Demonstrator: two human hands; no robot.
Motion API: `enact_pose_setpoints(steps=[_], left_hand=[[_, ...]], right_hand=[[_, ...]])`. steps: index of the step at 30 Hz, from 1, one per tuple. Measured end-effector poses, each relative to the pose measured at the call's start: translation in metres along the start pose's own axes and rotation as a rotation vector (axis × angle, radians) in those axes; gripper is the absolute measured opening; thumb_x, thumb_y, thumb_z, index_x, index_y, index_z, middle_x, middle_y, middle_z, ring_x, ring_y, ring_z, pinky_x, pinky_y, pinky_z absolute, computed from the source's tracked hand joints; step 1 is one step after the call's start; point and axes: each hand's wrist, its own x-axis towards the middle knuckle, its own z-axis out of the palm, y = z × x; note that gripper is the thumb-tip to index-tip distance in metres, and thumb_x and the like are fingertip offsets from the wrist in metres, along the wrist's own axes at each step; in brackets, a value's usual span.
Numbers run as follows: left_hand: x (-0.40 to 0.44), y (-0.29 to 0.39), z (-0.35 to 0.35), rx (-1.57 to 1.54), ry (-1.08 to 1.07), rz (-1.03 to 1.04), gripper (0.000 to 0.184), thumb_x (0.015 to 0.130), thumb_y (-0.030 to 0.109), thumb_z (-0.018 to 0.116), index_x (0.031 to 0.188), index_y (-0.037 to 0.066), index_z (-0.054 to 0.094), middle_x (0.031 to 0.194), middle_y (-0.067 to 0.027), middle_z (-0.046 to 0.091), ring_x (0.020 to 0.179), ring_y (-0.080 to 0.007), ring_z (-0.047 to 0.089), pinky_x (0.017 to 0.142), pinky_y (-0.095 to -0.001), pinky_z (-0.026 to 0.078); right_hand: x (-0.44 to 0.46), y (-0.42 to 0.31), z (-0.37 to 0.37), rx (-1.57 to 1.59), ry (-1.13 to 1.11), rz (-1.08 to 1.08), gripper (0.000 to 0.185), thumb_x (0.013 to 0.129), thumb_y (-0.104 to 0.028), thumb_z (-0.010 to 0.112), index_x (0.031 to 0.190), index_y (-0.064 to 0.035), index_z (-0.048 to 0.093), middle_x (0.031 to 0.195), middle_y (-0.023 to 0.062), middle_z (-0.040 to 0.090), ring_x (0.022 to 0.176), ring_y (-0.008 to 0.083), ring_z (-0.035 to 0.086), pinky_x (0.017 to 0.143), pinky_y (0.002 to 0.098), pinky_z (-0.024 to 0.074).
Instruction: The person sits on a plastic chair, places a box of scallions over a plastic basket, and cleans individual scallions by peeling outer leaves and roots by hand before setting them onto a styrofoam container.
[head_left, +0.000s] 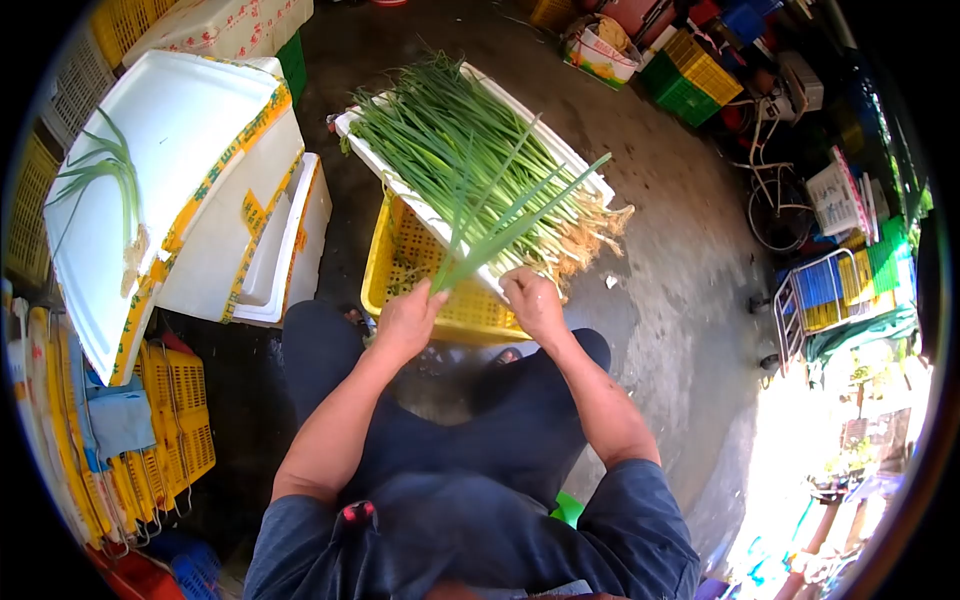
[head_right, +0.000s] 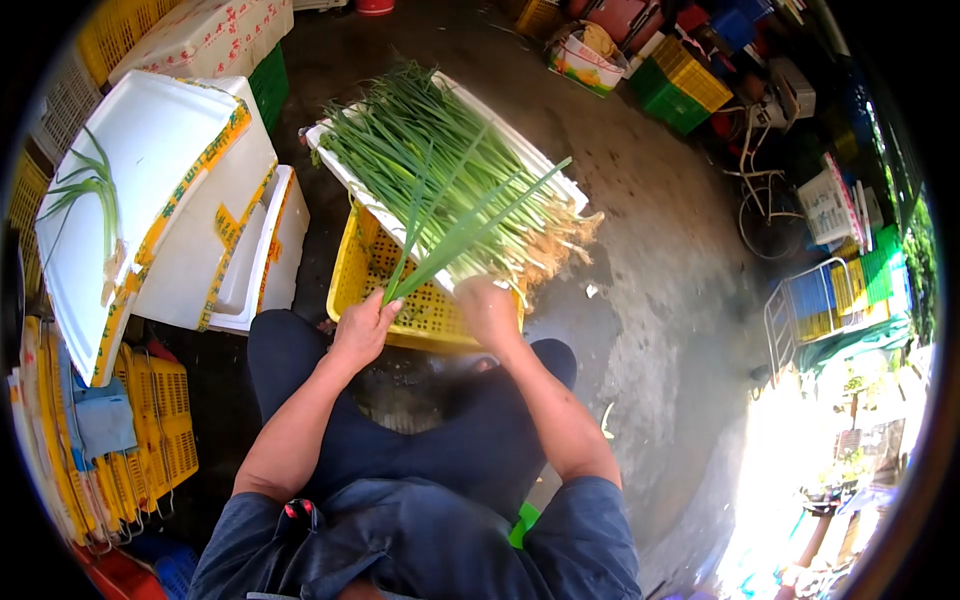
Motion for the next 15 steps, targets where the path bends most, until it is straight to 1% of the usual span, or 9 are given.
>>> enact_pose_setpoints(steps=[3,4,5,7,9,10,11,12,15], left_hand=[[-0.002,0.008,-0.004,-0.045,-0.006,0.013,0.028,0.102,0.033,0.052,0.109,0.007,0.058,0.075,-0.0244,0.061,0.076,-0.0476,0.060,0.063,-0.0523,0.044],[0.000,0.010,-0.004,-0.040,-0.006,0.023,0.028,0.102,0.033,0.052,0.107,0.006,0.058,0.075,-0.0243,0.061,0.075,-0.0475,0.060,0.063,-0.0527,0.044],[0.000,0.010,-0.004,-0.034,-0.006,0.032,0.028,0.102,0.033,0.052,0.106,0.006,0.057,0.075,-0.0243,0.061,0.075,-0.0474,0.060,0.063,-0.0532,0.044],[0.000,0.011,-0.001,-0.008,-0.016,0.051,0.028,0.102,0.033,0.052,0.103,0.006,0.056,0.075,-0.0241,0.061,0.075,-0.0472,0.060,0.063,-0.0540,0.043],[-0.001,0.010,0.003,0.027,-0.027,0.077,0.028,0.102,0.033,0.052,0.100,0.005,0.056,0.074,-0.0238,0.061,0.074,-0.0471,0.060,0.063,-0.0548,0.043],[-0.002,0.013,0.003,0.052,-0.069,0.067,0.028,0.101,0.032,0.053,0.102,0.005,0.057,0.077,-0.0240,0.063,0.077,-0.0467,0.061,0.066,-0.0543,0.045],[-0.003,0.016,0.002,0.078,-0.109,0.057,0.028,0.100,0.031,0.054,0.103,0.004,0.058,0.080,-0.0242,0.065,0.079,-0.0462,0.063,0.069,-0.0539,0.047],[-0.005,0.018,0.001,0.105,-0.147,0.042,0.028,0.100,0.030,0.054,0.104,0.003,0.059,0.083,-0.0243,0.066,0.081,-0.0458,0.064,0.072,-0.0535,0.050],[-0.009,0.022,0.001,0.138,-0.184,0.066,0.027,0.099,0.029,0.056,0.103,0.003,0.060,0.085,-0.0246,0.067,0.083,-0.0449,0.064,0.073,-0.0535,0.050]], right_hand=[[0.008,-0.023,-0.027,0.111,0.059,0.080,0.019,0.091,-0.020,0.067,0.091,-0.0010,0.069,0.070,0.0114,0.064,0.064,0.0162,0.060,0.059,0.0335,0.0482],[0.011,-0.041,-0.039,0.164,0.112,0.058,0.020,0.091,-0.018,0.070,0.087,0.0009,0.068,0.065,0.0078,0.062,0.060,0.0104,0.052,0.057,0.0290,0.0446],[0.017,-0.045,-0.051,0.156,0.107,0.080,0.021,0.093,-0.018,0.068,0.088,0.0020,0.068,0.067,0.0042,0.063,0.061,0.0076,0.050,0.055,0.0263,0.0424],[0.032,-0.058,-0.066,0.279,0.221,0.062,0.021,0.095,-0.017,0.065,0.095,0.0034,0.068,0.069,0.0022,0.063,0.059,0.0072,0.051,0.054,0.0247,0.0420],[0.056,-0.068,-0.081,0.535,0.201,0.183,0.023,0.097,-0.016,0.062,0.104,0.0051,0.065,0.073,0.0028,0.063,0.058,0.0074,0.052,0.054,0.0244,0.0433],[0.066,-0.073,-0.089,0.554,0.178,0.207,0.027,0.097,-0.018,0.061,0.109,0.0062,0.063,0.075,0.0048,0.062,0.055,0.0083,0.053,0.053,0.0246,0.0440],[0.078,-0.067,-0.092,0.610,0.140,0.247,0.029,0.096,-0.020,0.063,0.108,0.0065,0.064,0.075,0.0061,0.062,0.053,0.0095,0.052,0.052,0.0250,0.0449],[0.087,-0.066,-0.095,0.616,0.118,0.284,0.028,0.096,-0.021,0.063,0.104,0.0055,0.064,0.074,0.0059,0.062,0.051,0.0101,0.052,0.052,0.0254,0.0467],[0.104,-0.058,-0.101,0.650,0.057,0.434,0.023,0.095,-0.021,0.064,0.091,0.0011,0.062,0.071,0.0049,0.059,0.049,0.0110,0.052,0.054,0.0275,0.0525]])
